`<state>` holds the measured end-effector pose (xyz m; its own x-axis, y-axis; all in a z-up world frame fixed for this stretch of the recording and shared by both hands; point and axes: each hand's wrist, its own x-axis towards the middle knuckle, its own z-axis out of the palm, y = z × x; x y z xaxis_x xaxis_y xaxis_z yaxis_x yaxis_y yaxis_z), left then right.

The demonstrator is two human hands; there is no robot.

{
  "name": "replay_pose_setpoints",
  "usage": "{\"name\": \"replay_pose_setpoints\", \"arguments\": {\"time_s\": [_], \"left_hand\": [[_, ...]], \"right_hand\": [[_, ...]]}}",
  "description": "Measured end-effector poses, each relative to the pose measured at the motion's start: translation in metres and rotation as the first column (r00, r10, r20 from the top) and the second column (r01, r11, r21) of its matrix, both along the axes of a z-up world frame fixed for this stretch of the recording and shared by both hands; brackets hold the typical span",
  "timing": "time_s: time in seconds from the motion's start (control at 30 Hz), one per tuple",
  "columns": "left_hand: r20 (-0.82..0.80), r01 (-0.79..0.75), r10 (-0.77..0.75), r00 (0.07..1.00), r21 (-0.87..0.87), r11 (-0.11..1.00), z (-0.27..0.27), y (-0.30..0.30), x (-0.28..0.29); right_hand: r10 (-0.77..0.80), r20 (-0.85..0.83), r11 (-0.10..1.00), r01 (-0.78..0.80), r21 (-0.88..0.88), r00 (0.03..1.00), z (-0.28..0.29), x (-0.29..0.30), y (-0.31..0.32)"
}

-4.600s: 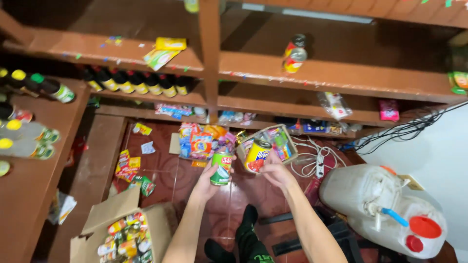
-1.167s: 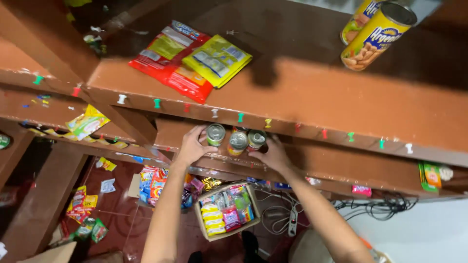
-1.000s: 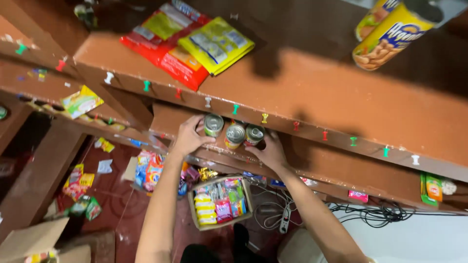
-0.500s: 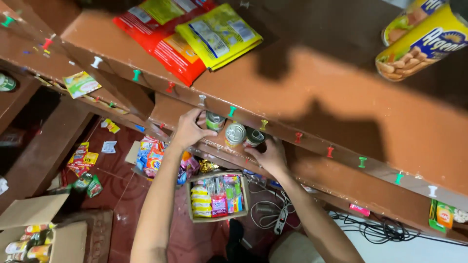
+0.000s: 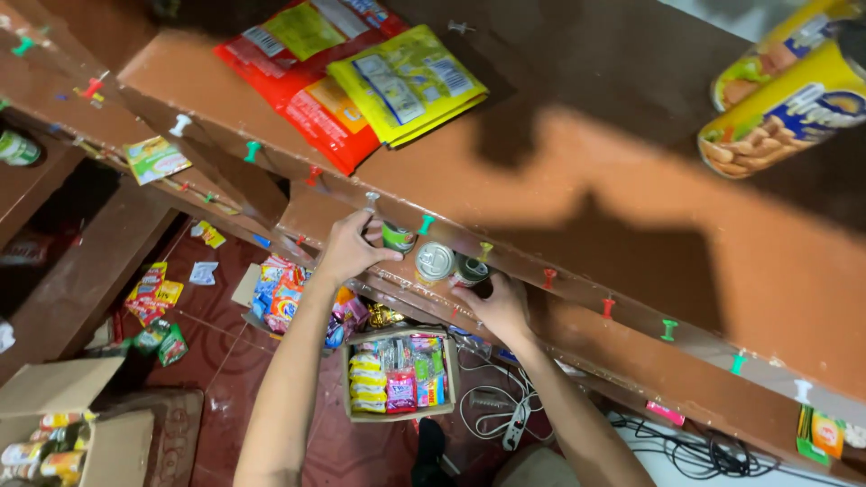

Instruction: Organize and restock canned goods and other items on grocery store shelves.

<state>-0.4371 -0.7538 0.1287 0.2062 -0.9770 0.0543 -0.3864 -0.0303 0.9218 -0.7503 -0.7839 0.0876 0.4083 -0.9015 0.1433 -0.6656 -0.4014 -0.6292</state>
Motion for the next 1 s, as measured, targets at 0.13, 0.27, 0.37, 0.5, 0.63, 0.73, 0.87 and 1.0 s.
{"name": "replay_pose_setpoints", "arguments": {"time_s": [0.13, 0.27, 0.37, 0.5, 0.63, 0.73, 0.87, 1.0], "left_hand": [[-0.008, -0.015, 0.015, 1.000, -0.044, 0.999, 0.008, 0.002, -0.003], [-0.010, -0.024, 0.024, 1.000, -0.038, 0.999, 0.013, 0.002, -0.004], [0.027, -0.031, 0.031, 0.999, -0.021, 0.999, 0.013, 0.003, -0.005], [0.011, -0.032, 0.032, 0.999, -0.008, 0.999, 0.007, 0.002, -0.003], [0.021, -0.018, 0.019, 1.000, -0.036, 0.999, 0.012, 0.001, -0.003], [0.008, -0.034, 0.034, 0.999, 0.004, 0.999, 0.014, 0.002, -0.005], [0.054, -0.027, 0.029, 0.998, -0.029, 0.999, 0.017, 0.005, -0.006], [0.025, -0.027, 0.028, 0.999, -0.048, 0.998, 0.015, 0.002, -0.003]], "right_hand": [[0.017, 0.039, 1.000, -0.017, -0.021, 0.999, 0.015, 0.003, 0.003], [0.018, 0.092, 0.999, -0.021, 0.042, 0.996, 0.031, 0.006, 0.006], [0.012, 0.097, 0.999, -0.016, 0.035, 0.995, 0.028, 0.005, 0.008], [0.025, 0.119, 0.999, -0.021, -0.037, 0.993, 0.028, 0.006, 0.006], [0.009, 0.136, 1.000, -0.008, -0.010, 0.991, 0.029, 0.009, 0.007], [0.017, 0.147, 0.998, -0.008, -0.066, 0.989, 0.027, 0.007, 0.008], [0.013, 0.136, 0.995, 0.001, -0.098, 0.991, 0.020, 0.007, 0.010], [-0.005, 0.103, 0.997, 0.013, -0.080, 0.995, 0.022, 0.007, 0.007]]}}
